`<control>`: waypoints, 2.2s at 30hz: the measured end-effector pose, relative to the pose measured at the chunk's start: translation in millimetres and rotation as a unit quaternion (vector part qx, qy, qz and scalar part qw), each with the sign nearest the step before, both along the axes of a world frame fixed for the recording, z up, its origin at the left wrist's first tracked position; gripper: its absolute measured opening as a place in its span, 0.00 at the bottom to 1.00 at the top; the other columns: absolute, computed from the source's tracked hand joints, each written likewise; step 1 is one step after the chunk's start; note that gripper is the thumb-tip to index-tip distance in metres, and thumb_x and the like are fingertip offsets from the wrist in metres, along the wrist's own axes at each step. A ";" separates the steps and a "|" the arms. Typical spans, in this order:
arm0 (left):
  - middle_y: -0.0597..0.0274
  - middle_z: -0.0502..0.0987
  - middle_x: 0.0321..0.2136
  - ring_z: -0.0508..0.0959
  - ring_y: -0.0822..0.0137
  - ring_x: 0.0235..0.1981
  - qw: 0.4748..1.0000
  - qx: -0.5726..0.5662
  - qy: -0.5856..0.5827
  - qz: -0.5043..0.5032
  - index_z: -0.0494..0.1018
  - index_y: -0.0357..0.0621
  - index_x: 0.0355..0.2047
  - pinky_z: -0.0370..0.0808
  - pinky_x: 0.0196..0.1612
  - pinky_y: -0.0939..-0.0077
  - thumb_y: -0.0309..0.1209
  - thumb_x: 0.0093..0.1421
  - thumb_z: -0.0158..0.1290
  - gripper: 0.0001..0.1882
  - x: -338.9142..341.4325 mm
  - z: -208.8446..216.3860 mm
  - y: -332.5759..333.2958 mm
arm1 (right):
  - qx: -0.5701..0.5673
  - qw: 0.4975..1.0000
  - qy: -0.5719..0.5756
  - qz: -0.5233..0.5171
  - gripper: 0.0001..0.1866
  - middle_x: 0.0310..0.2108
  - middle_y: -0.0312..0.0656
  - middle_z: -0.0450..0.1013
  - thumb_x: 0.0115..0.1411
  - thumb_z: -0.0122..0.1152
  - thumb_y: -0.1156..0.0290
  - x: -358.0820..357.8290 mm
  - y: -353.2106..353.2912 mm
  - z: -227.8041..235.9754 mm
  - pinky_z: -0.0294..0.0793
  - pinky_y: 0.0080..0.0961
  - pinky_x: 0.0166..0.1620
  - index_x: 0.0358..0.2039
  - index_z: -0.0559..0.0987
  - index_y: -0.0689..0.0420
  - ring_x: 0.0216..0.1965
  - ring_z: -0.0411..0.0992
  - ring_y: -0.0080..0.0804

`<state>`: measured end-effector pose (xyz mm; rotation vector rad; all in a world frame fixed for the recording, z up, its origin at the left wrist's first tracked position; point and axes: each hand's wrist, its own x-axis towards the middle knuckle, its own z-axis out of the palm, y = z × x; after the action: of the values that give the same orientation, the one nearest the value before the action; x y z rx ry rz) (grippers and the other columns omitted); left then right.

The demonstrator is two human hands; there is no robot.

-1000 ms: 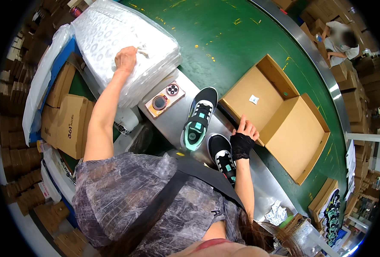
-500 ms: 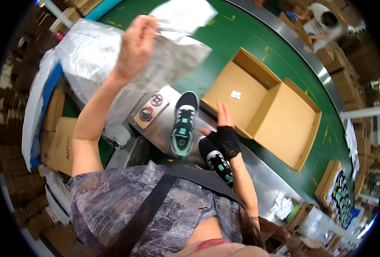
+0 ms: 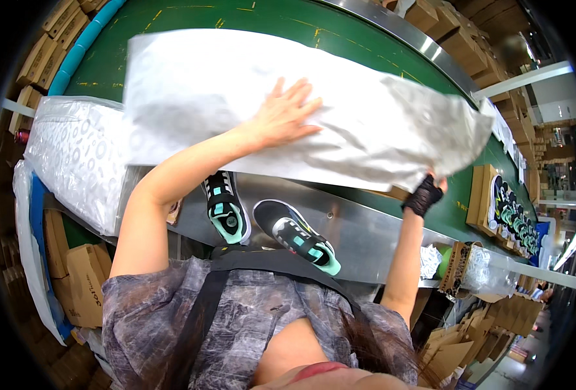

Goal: The person repeatedly picks up pairs of sneakers from a conveyor belt, places them into cardboard shoe boxes with tissue paper, closes the boxes, and moves them down the line. The process is repeated for multiple pairs.

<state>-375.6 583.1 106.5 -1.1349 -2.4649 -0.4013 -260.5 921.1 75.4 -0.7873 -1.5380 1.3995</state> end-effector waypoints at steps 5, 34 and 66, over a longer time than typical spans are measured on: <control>0.48 0.60 0.52 0.55 0.53 0.57 0.990 -0.042 0.063 0.121 0.64 0.48 0.50 0.46 0.56 0.45 0.51 0.52 0.48 0.29 -26.0 -54.2 -64.3 | 0.098 0.973 -0.045 -0.203 0.28 0.34 0.47 0.68 0.48 0.58 0.78 67.9 99.4 -14.1 0.70 0.25 0.37 0.49 0.59 0.64 0.32 0.67 0.32; 0.67 0.75 0.25 0.69 0.79 0.26 0.811 0.365 -0.399 0.223 0.73 0.35 0.34 0.68 0.30 0.81 0.41 0.57 0.48 0.19 -54.2 -102.1 -169.3 | 0.532 0.510 -0.271 0.619 0.13 0.17 0.37 0.72 0.51 0.50 0.60 62.2 -262.8 18.7 0.59 0.27 0.35 0.15 0.76 0.51 0.23 0.70 0.32; 0.51 0.64 0.50 0.56 0.55 0.58 0.975 -0.128 -0.167 0.067 0.65 0.39 0.48 0.43 0.58 0.47 0.55 0.49 0.50 0.35 -27.1 -120.2 -22.8 | 0.379 0.767 -0.196 0.480 0.16 0.41 0.50 0.68 0.47 0.57 0.72 73.3 -185.5 -23.1 0.68 0.35 0.44 0.38 0.72 0.62 0.41 0.67 0.47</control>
<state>-402.7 560.3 -13.7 -1.0581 -2.9395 -0.2555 -187.2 735.6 52.2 0.3362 -2.7967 1.0483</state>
